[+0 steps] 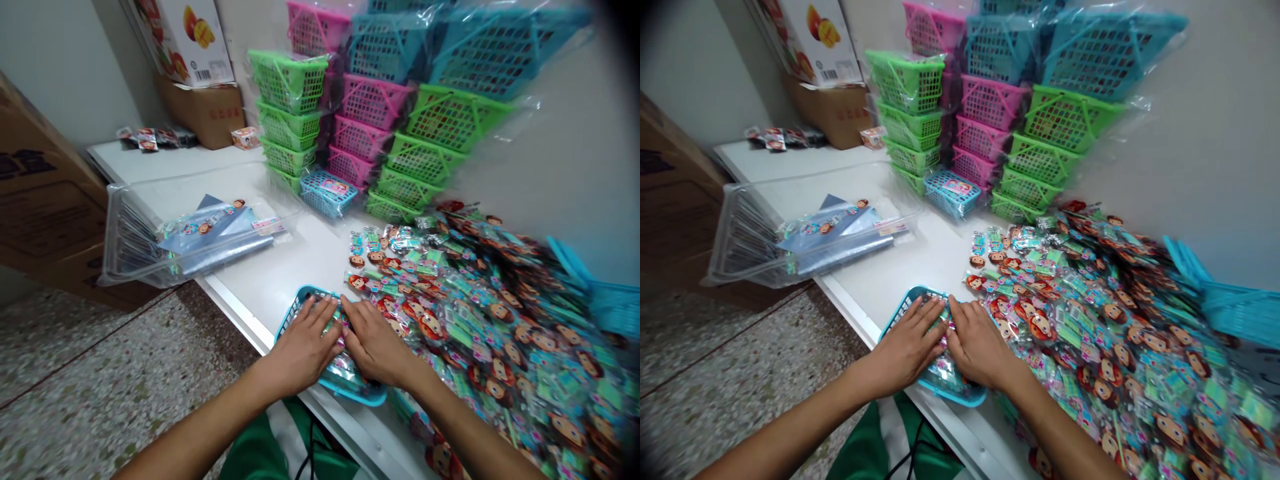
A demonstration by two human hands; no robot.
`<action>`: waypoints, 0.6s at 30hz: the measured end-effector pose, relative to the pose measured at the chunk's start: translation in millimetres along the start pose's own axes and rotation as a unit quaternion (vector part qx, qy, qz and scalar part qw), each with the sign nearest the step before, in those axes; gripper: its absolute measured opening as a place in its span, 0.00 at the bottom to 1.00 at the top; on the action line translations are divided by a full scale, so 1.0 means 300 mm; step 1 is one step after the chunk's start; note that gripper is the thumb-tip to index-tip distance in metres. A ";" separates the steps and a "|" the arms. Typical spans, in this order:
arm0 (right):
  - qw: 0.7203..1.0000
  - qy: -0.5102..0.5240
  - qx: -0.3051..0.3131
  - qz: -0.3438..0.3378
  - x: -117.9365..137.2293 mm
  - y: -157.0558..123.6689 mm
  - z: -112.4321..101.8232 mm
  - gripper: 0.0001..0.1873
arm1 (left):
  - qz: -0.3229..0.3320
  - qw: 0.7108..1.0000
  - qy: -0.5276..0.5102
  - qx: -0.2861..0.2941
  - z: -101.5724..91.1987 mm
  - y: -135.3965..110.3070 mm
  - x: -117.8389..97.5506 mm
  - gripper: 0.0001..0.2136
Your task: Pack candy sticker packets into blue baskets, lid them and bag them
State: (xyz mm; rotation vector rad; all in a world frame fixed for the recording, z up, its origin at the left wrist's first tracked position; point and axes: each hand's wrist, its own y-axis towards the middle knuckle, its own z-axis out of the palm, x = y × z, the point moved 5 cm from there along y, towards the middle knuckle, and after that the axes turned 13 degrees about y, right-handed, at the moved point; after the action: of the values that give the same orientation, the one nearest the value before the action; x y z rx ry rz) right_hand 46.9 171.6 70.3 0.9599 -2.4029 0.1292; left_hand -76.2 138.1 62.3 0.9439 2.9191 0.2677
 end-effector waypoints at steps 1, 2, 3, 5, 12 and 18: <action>1.000 0.004 0.006 0.004 0.002 0.000 -0.001 0.22 | 0.005 1.000 0.004 0.000 -0.002 -0.001 -0.002 0.19; 1.000 0.010 0.011 0.006 0.004 0.000 -0.002 0.20 | 0.008 1.000 0.010 0.001 -0.004 -0.001 -0.004 0.19; 1.000 0.018 0.015 0.007 0.006 0.000 -0.004 0.17 | 0.011 1.000 0.016 0.001 -0.005 -0.002 -0.006 0.20; 1.000 0.027 0.006 0.005 0.011 -0.001 -0.011 0.15 | 0.013 1.000 0.026 0.002 -0.003 -0.002 -0.008 0.20; 0.998 0.030 0.049 0.003 0.020 -0.006 -0.001 0.16 | 0.003 1.000 0.015 0.013 0.027 -0.005 0.002 0.22; 0.993 -0.016 0.115 -0.020 0.000 -0.055 0.043 0.35 | 0.010 0.999 -0.015 0.032 0.028 -0.001 0.012 0.24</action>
State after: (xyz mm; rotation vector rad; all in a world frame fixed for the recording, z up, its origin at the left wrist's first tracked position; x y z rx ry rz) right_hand 52.0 155.9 57.5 1.1198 -2.4327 0.3852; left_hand -78.5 141.3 53.9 0.9773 2.9090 0.1606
